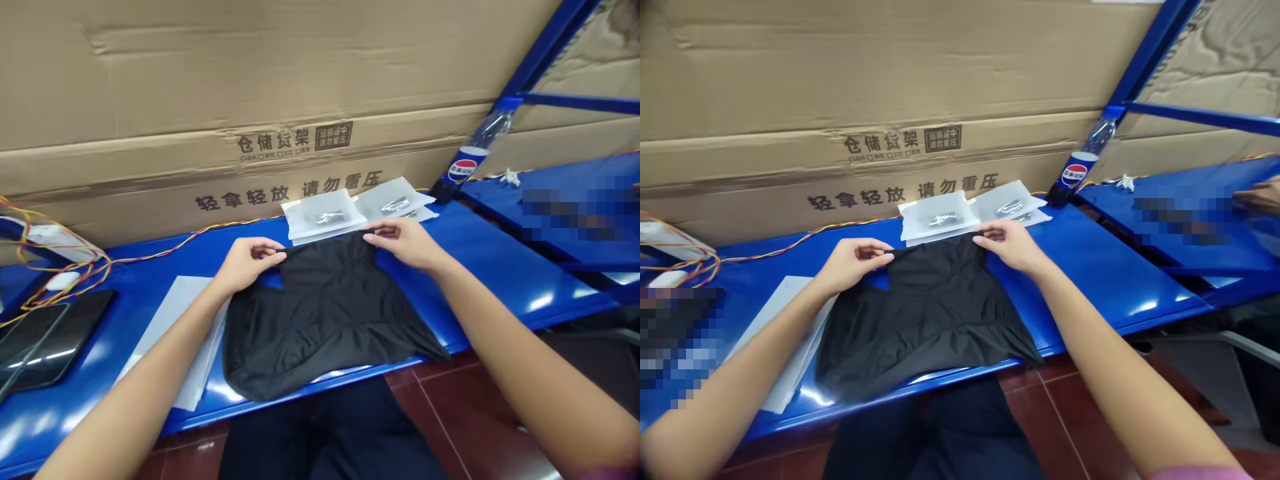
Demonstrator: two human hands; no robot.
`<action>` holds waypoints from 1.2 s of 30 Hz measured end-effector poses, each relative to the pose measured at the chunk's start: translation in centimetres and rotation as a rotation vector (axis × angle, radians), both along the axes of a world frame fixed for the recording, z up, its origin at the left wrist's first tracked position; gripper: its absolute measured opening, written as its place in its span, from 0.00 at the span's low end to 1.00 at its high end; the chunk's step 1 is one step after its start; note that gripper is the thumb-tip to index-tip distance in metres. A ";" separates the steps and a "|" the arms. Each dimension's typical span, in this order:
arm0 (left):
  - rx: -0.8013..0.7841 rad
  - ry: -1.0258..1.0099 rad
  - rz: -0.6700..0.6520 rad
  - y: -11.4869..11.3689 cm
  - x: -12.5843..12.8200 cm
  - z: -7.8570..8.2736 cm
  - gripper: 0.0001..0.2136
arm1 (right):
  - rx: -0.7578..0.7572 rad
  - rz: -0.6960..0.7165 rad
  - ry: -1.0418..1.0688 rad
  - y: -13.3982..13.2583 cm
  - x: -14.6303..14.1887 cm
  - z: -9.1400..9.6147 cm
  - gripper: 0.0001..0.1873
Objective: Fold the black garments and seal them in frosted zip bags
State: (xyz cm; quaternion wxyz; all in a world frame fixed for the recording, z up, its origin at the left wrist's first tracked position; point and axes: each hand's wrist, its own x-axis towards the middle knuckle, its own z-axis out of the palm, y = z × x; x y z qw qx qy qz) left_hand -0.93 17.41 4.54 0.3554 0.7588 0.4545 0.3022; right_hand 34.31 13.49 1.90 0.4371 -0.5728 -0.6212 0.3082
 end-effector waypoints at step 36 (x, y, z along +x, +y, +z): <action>0.242 0.386 0.162 -7.0 -3.4 0.5 0.14 | -0.007 -0.124 -0.192 -6.3 -0.6 -0.7 0.25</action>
